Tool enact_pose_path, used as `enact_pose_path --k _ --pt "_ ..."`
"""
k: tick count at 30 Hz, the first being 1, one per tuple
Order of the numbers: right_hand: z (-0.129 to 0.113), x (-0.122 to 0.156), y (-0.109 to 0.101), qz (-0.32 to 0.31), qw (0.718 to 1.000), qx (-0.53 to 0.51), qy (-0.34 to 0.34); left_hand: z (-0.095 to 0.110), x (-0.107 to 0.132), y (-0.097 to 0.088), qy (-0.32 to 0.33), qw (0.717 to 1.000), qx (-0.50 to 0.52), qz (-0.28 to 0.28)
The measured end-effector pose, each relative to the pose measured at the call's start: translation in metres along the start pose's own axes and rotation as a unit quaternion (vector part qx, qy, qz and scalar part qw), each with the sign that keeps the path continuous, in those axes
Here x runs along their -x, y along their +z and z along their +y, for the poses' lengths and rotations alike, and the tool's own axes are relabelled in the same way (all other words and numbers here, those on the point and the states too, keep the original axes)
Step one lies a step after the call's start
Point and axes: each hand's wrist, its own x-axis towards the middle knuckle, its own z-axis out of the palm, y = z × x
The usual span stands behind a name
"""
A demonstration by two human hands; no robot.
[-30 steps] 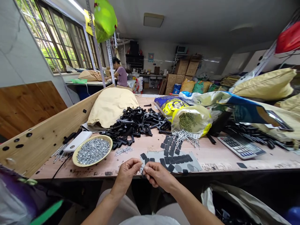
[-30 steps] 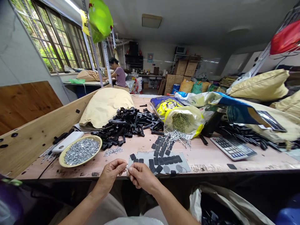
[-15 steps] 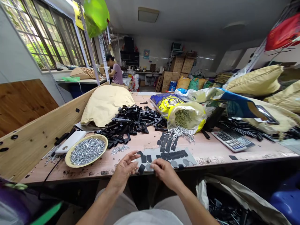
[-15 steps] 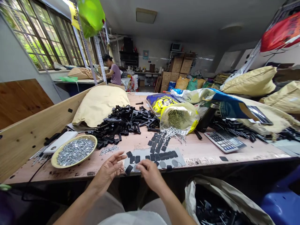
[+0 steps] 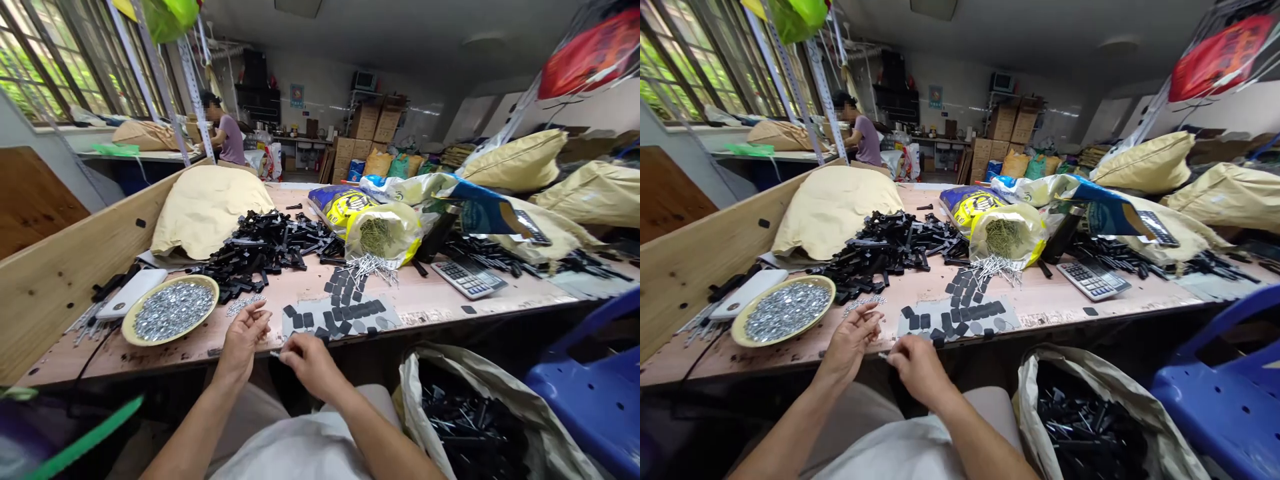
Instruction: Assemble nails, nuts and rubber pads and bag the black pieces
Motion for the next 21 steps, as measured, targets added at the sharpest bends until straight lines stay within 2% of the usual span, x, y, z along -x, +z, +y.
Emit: enact_pose_path --k 2,5,8,11,14,16,18,21 --pt "-0.003 0.001 0.007 -0.059 0.985 -0.16 0.029 0.006 0.0 -0.011 0.033 0.999 -0.021 0.016" --pt "0.017 0.006 -0.017 -0.093 0.959 -0.249 0.099 0.012 0.002 -0.029 0.051 0.996 -0.042 0.052" --pt "0.05 0.021 -0.063 -0.085 0.978 -0.159 0.11 0.012 0.002 -0.034 0.038 0.997 -0.036 0.061" --pt "0.086 0.051 -0.127 -0.035 0.988 -0.041 0.146 0.008 -0.002 -0.028 0.021 0.998 -0.033 0.055" --pt "0.119 0.094 -0.195 0.05 0.977 0.042 0.202 0.001 -0.011 -0.017 0.011 0.998 -0.039 0.041" --pt "0.138 0.125 -0.23 0.099 0.96 0.101 0.243 -0.004 -0.017 -0.009 -0.003 0.998 -0.045 0.032" --pt "0.156 0.152 -0.248 0.123 0.938 0.148 0.289 -0.009 -0.021 -0.003 -0.017 0.998 -0.051 0.023" --pt "0.181 0.184 -0.246 0.12 0.895 0.207 0.377 -0.015 -0.025 0.001 -0.017 0.997 -0.069 0.007"
